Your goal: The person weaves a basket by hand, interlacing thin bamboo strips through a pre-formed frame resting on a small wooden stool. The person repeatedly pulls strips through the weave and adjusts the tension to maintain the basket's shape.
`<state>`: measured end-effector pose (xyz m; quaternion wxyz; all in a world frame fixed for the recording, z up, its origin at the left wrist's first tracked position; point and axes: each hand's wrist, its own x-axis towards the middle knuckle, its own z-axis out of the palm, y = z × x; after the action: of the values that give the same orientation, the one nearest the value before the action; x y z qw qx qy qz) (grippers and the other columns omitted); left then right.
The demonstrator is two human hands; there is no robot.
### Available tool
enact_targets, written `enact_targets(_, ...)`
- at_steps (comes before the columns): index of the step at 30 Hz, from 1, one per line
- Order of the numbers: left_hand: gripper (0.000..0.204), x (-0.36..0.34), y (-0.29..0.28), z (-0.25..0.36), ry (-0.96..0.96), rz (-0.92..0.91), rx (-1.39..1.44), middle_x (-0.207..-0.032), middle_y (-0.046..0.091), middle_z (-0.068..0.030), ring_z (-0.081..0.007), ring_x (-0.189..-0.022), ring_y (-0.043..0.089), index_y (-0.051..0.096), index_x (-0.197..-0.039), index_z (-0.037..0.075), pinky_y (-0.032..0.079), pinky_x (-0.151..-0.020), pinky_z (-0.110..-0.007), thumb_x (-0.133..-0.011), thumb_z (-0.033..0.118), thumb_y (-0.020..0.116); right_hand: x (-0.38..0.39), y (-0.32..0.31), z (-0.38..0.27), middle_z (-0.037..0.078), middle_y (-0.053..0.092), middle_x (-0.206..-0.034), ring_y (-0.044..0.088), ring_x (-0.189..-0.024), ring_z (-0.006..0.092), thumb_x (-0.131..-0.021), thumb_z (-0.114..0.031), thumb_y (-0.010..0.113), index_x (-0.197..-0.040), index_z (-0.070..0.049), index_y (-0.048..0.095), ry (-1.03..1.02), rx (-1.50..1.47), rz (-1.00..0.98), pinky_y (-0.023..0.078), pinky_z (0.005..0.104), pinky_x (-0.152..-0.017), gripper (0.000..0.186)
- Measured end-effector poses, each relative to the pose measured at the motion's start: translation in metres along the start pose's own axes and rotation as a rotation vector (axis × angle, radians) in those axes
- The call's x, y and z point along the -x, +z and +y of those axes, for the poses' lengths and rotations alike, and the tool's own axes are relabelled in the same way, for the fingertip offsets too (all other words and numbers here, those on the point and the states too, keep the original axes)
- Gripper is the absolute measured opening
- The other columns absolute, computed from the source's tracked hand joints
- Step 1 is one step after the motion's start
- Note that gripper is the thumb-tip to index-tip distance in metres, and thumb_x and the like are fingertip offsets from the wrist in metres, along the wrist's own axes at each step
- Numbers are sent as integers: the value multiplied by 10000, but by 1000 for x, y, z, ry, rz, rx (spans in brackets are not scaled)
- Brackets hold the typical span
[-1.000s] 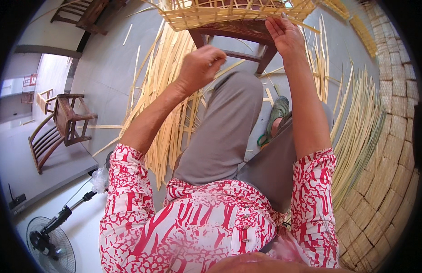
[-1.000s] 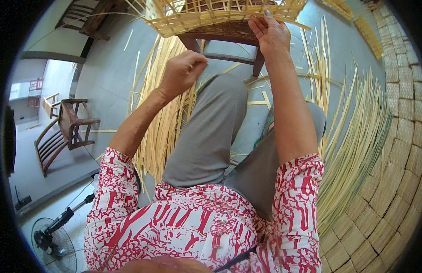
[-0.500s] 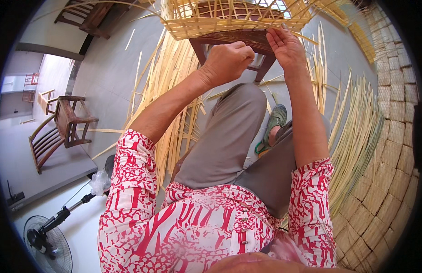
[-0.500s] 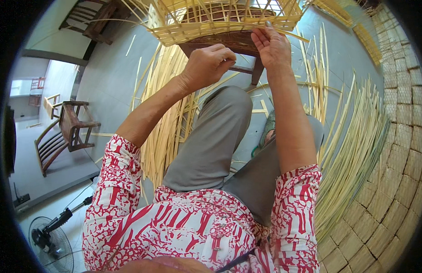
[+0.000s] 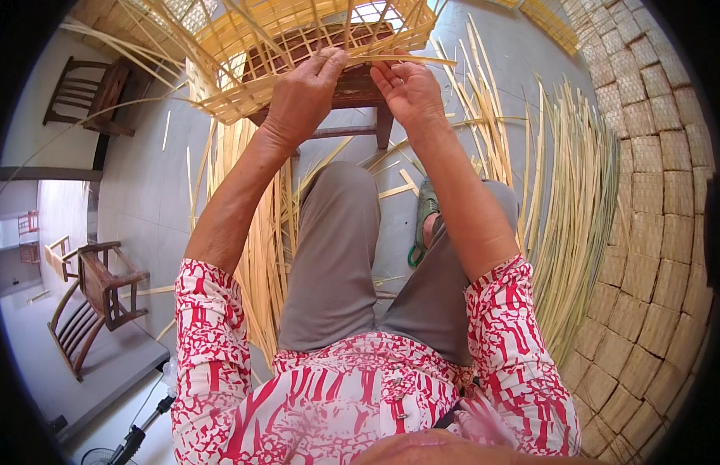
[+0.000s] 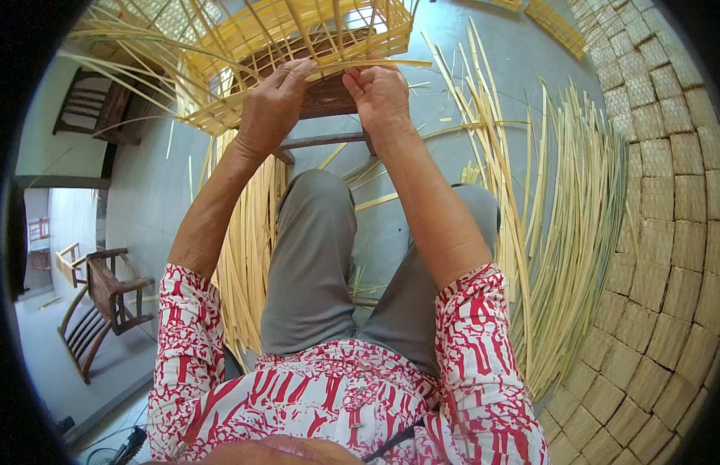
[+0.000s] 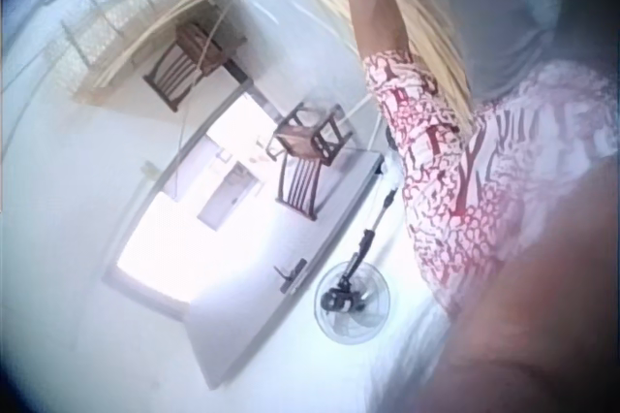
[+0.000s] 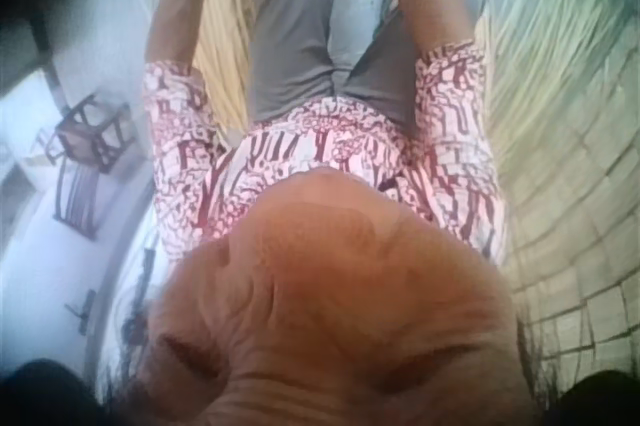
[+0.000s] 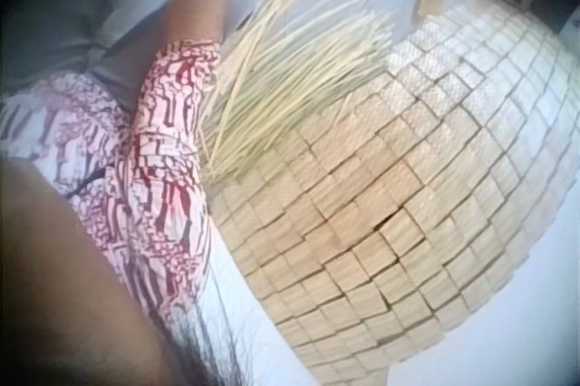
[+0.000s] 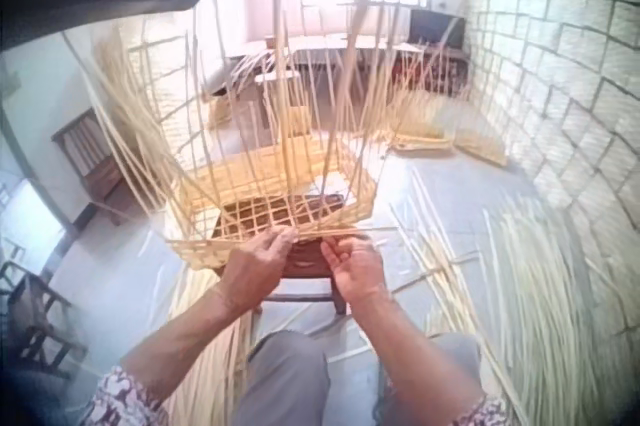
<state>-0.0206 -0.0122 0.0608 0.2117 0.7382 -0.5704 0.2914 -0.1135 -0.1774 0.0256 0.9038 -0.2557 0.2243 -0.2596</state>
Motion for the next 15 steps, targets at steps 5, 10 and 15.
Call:
enact_targets(5,180,-11,1,-2,-54,-8,-42,-991,684,-73,-274,-860,698,678,-1064,80,579,-687,-361,-890,86,628,6,10,0,197,576,-1170,621,-1056,299,-968,45,424,-1240,16,495,-45,-111,32,556,451,-977,283)
enact_targets(10,124,-20,-4,-8,-117,35,142,-967,689,-74,-267,-794,695,717,-986,86,554,-660,-348,-869,126,722,-4,5,2,173,666,-1010,689,-916,278,-1029,-42,415,-1140,-11,586,183,-369,94,595,462,-898,207)
enact_targets(15,75,-25,-14,-13,-137,22,340,-890,658,-66,-278,-786,667,686,-907,95,530,-671,-379,-864,153,707,-1,10,0,82,716,-957,697,-796,159,-995,-191,629,-1042,-44,661,109,-160,-260,614,308,-661,158)
